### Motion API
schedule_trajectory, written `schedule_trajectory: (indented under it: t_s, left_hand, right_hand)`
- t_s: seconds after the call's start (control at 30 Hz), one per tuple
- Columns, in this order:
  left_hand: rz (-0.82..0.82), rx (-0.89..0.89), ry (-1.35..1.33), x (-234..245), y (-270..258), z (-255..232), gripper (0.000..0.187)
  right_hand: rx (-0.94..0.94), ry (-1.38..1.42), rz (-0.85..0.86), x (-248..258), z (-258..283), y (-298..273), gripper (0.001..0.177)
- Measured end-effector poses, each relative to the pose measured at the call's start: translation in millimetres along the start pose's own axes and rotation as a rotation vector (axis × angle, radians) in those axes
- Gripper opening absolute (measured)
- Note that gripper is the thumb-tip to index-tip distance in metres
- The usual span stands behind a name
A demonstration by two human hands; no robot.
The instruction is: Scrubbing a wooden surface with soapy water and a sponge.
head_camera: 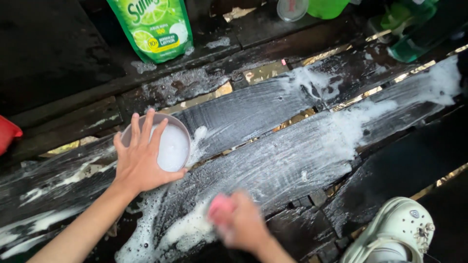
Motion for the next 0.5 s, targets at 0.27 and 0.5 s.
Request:
schedule_trajectory:
  t_s: [0.27, 0.5]
  left_hand:
    - [0.023, 0.026, 0.006, 9, -6, -3, 0.129]
    - [0.079, -0.066, -0.044, 25, -3, 4, 0.132]
  right_hand:
    - [-0.746, -0.424, -0.378, 110, -191, -15, 0.054]
    - [-0.731, -0.503, -0.244, 45, -140, -4, 0.046]
Point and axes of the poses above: each hand's wrist, its own y-axis towards the middle knuckle, its own x-axis out of the back of the hand, z = x × y, the point moved 1 cm from there along y, towards the middle knuckle, and after that the axes turned 4 degrees about -y, right-handed, at the moved point
